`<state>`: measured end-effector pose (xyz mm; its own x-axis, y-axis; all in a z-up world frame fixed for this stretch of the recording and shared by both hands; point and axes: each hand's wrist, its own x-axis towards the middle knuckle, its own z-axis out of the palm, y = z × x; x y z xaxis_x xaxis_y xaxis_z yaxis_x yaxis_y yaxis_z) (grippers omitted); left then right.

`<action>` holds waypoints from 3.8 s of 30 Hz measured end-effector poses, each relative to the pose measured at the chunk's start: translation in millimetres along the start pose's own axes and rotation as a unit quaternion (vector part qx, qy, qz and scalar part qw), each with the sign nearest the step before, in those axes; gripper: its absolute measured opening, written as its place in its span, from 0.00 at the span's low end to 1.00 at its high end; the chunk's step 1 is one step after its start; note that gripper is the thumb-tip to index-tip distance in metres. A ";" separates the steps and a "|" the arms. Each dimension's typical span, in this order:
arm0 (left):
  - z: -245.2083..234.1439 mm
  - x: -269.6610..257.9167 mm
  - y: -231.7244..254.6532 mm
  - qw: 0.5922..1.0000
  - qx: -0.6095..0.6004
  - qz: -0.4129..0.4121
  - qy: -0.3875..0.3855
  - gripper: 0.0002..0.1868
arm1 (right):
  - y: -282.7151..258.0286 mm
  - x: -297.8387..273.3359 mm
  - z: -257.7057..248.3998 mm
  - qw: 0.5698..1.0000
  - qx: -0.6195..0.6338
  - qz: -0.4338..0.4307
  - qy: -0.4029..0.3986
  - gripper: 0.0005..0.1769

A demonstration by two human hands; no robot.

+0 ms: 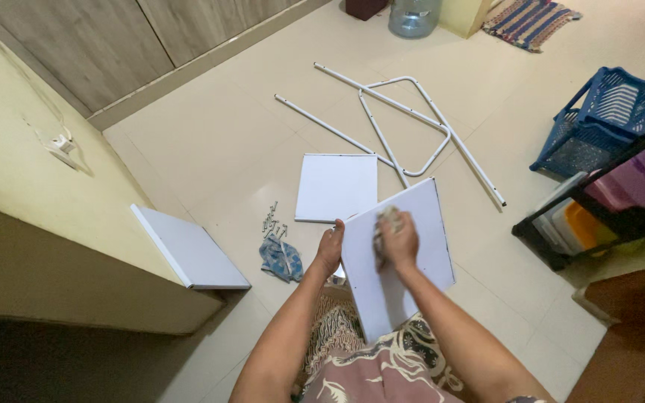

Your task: The person wipes several white rectangular furniture panels with a cloth, turning them over to clean both sides. The panels are handled one at a time and placed back on the floor after cleaning.

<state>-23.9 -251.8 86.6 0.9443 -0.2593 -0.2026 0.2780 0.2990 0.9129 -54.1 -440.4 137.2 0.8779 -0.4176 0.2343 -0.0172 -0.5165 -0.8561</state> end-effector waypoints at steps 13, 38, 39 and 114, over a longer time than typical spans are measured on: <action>2.3 29.8 -27.5 0.997 -0.039 -0.019 -0.060 0.49 | -85.3 15.7 3.1 0.996 0.028 -0.078 0.044 0.15; 3.5 0.0 12.7 0.987 -0.135 -0.071 -0.054 0.42 | -26.0 -70.4 -1.1 0.966 -0.070 -0.138 -0.208 0.24; 1.5 -0.3 13.1 0.987 -0.134 -0.055 -0.068 0.39 | -7.3 -76.8 -5.8 0.962 -0.077 -0.135 -0.224 0.24; 26.2 -0.8 45.5 0.971 -0.168 -0.071 -0.154 0.35 | -14.2 -74.6 -36.6 0.931 -0.072 -0.245 -0.260 0.08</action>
<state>-16.7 -262.0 137.7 0.8088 -0.5673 -0.1550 0.4922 0.5088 0.7063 -136.9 -429.3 148.7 0.9097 0.2944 0.2931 0.4153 -0.6602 -0.6258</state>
